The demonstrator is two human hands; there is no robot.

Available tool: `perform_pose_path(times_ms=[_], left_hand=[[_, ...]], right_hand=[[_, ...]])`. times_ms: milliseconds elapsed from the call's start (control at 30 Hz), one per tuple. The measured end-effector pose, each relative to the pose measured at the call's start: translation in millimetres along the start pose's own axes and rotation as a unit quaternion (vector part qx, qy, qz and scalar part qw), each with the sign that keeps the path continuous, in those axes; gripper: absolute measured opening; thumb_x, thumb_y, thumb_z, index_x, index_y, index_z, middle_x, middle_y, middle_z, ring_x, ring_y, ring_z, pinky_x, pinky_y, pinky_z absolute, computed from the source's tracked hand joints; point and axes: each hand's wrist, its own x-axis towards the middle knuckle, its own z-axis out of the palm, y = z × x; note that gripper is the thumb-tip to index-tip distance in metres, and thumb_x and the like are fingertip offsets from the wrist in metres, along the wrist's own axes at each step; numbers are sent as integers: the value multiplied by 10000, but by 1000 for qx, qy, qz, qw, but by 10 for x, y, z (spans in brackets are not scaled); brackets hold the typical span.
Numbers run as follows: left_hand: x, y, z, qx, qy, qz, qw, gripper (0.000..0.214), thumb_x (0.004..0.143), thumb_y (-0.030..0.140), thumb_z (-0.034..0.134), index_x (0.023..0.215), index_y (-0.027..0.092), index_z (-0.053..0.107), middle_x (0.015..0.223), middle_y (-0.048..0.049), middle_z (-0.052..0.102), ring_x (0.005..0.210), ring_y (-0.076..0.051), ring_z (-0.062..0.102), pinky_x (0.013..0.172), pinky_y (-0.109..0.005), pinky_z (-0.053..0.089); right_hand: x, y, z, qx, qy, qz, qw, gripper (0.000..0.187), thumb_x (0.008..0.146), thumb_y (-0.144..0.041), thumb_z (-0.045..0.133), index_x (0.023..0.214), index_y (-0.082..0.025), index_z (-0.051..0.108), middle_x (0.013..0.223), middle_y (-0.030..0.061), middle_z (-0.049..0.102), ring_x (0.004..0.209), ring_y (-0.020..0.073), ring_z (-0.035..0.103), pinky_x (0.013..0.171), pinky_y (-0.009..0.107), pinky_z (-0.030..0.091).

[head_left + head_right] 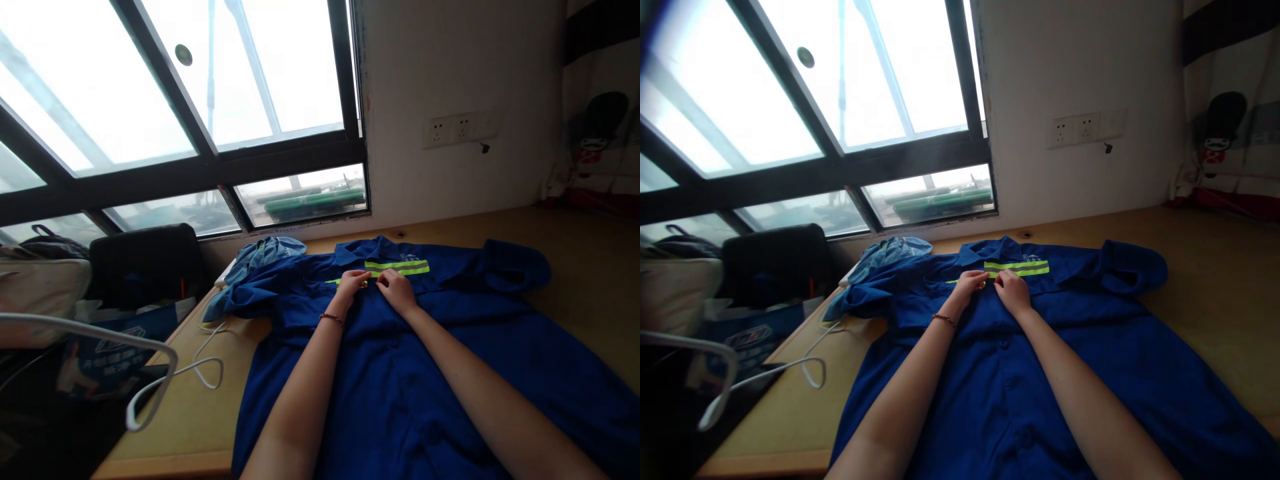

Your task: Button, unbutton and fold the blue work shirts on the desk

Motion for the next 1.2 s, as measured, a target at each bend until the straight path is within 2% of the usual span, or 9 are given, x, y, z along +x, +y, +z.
perform_pose_path(times_ms=[167,300,433,567,800,1067,1200], left_hand=[[11,6,-112,-159,-66,-102,980,163,617,188,679,684,78,579,452,58,378,379,-14,302,382,-161,217],[-5,14,-167,-211,-88,-134,964,53,671,92,604,678,79,553,466,58,384,361,5,271,354,-130,204],[-28,18,-172,-222,-88,-136,962,36,714,78,554,679,82,545,480,54,399,357,8,257,334,-118,216],[-40,21,-156,-232,-85,-131,960,43,711,81,571,683,92,541,496,57,404,357,10,268,329,-116,234],[-51,20,-147,-246,-65,-116,960,100,674,80,617,696,99,521,504,67,397,344,19,260,329,-119,219],[-118,20,-146,-236,-133,-59,961,203,629,199,691,732,105,543,467,88,323,354,14,237,354,-124,172],[-149,43,-123,-217,-131,-45,966,230,620,237,698,741,112,547,451,93,304,356,7,227,362,-135,147]], right_hand=[[-23,-73,-37,-47,4,-51,998,80,762,-238,548,696,-195,529,771,22,577,725,161,530,623,249,366],[-41,-95,-61,-48,5,-53,997,79,777,-266,547,738,-197,550,798,26,583,718,163,534,615,251,369],[-55,-126,-89,-21,3,-93,995,105,807,-235,512,863,-216,598,870,27,594,794,157,539,669,242,380],[-61,-143,-98,-17,8,-121,992,152,827,-232,487,822,-233,639,847,18,602,820,155,527,705,244,376],[-41,-144,-49,0,10,-104,995,163,821,-225,488,763,-220,640,819,23,601,805,154,526,701,244,384],[-68,-153,-28,-19,23,-44,999,125,789,-255,526,693,-197,581,783,21,590,710,156,541,633,255,372],[-73,-165,-33,-26,27,-30,999,122,771,-259,536,670,-192,548,766,28,585,689,165,542,600,262,357]])
